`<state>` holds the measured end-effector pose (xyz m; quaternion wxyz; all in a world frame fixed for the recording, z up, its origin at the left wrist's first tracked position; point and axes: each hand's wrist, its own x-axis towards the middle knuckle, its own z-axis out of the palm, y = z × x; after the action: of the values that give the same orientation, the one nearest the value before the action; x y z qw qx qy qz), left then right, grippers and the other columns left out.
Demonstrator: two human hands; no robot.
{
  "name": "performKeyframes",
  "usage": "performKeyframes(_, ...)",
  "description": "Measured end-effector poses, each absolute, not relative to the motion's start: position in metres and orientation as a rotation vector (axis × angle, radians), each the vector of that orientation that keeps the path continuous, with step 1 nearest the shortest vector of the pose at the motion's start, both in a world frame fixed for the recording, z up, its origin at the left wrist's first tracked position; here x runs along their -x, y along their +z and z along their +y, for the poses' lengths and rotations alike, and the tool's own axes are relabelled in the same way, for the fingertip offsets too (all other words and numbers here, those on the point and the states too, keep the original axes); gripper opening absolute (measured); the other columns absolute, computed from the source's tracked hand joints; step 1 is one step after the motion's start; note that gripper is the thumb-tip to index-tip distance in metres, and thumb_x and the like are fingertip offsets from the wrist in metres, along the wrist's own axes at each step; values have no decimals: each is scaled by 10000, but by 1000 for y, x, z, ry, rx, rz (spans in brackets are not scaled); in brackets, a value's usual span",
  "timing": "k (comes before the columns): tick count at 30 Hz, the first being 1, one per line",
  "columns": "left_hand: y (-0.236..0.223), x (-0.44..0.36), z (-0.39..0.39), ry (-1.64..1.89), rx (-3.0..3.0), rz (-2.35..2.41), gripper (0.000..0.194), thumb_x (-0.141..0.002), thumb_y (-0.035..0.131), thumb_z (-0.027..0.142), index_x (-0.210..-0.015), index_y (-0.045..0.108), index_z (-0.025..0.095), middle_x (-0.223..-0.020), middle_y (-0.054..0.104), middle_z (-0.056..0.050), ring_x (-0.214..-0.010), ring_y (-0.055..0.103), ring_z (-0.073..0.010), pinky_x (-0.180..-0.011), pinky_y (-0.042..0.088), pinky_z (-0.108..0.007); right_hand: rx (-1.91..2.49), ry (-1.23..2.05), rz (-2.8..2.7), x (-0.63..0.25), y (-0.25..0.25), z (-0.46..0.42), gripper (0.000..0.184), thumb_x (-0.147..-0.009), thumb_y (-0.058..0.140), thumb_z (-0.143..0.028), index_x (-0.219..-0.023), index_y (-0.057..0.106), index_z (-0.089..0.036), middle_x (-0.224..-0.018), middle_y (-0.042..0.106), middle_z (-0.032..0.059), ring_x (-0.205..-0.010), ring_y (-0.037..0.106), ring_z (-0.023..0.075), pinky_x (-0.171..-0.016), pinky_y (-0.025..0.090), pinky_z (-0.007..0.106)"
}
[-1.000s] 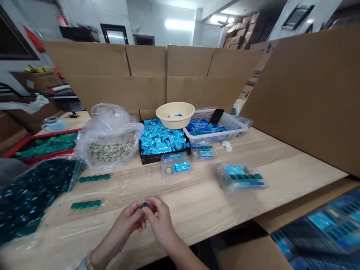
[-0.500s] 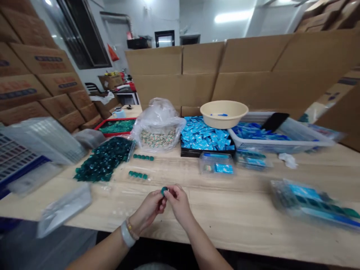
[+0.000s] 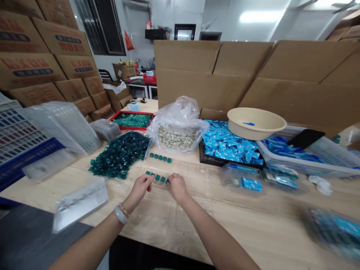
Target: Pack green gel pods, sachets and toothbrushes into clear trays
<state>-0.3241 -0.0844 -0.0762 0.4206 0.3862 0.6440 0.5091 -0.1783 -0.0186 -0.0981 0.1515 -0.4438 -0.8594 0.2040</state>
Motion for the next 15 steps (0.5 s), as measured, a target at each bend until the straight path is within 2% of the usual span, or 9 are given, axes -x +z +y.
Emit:
performKeyframes(3, -65, 349, -72, 1293, -1127, 1713, 301, -720, 451, 424, -579, 474, 159, -484, 466, 16, -478, 457, -105, -525, 388, -235, 1267, 572, -2514, 175, -100, -18, 162, -705, 522, -118, -820, 629, -158, -812, 573, 76, -811, 516, 189, -755, 384, 295)
performKeyframes(5, -43, 382, -62, 1413, -1241, 1846, 260, -697, 486, 353, -839, 522, 138, -726, 560, -40, -678, 543, -148, -669, 438, -283, 1213, 574, -2465, 168, -100, -16, 235, -713, 527, -141, -935, 604, -158, -865, 566, 77, -830, 513, 183, -761, 393, 292)
performKeyframes(6, -31, 399, -58, 1470, -1300, 1960, 392, -651, 542, 318, -990, 485, 130, -913, 556, -82, -842, 543, -180, -767, 429, -315, 1187, 571, -2402, 164, -100, -15, 272, -725, 524, -161, -991, 579, -157, -893, 558, 82, -838, 512, 184, -760, 400, 298)
performKeyframes(8, -12, 422, -53, 1423, -1489, 2188, 598, -610, 594, 309, -1144, 404, 117, -1185, 431, -142, -1135, 383, -250, -955, 306, -392, 1160, 561, -2223, 153, -95, -14, 286, -757, 500, -212, -1033, 546, -158, -896, 546, 87, -819, 513, 186, -738, 414, 312)
performKeyframes(10, -4, 419, -52, 1274, -1662, 2189, 603, -641, 575, 337, -1172, 398, 112, -1280, 343, -153, -1231, 258, -266, -1021, 209, -417, 1182, 571, -2062, 141, -87, -15, 215, -786, 461, -252, -955, 560, -164, -807, 540, 66, -736, 514, 170, -685, 420, 303)
performKeyframes(11, -5, 407, -52, 1203, -1721, 2112, 576, -662, 553, 354, -1167, 411, 116, -1294, 333, -151, -1241, 247, -264, -1029, 196, -418, 1207, 580, -2000, 133, -83, -17, 180, -794, 446, -263, -884, 569, -167, -750, 533, 50, -689, 508, 160, -652, 415, 289)
performKeyframes(15, -24, 318, -55, 1066, -1670, 1693, 557, -681, 520, 426, -1162, 435, 157, -1305, 352, -137, -1209, 330, -264, -994, 272, -435, 1307, 587, -1802, 92, -66, -35, 206, -800, 430, -286, -653, 527, -179, -589, 475, -5, -556, 442, 115, -544, 359, 233)
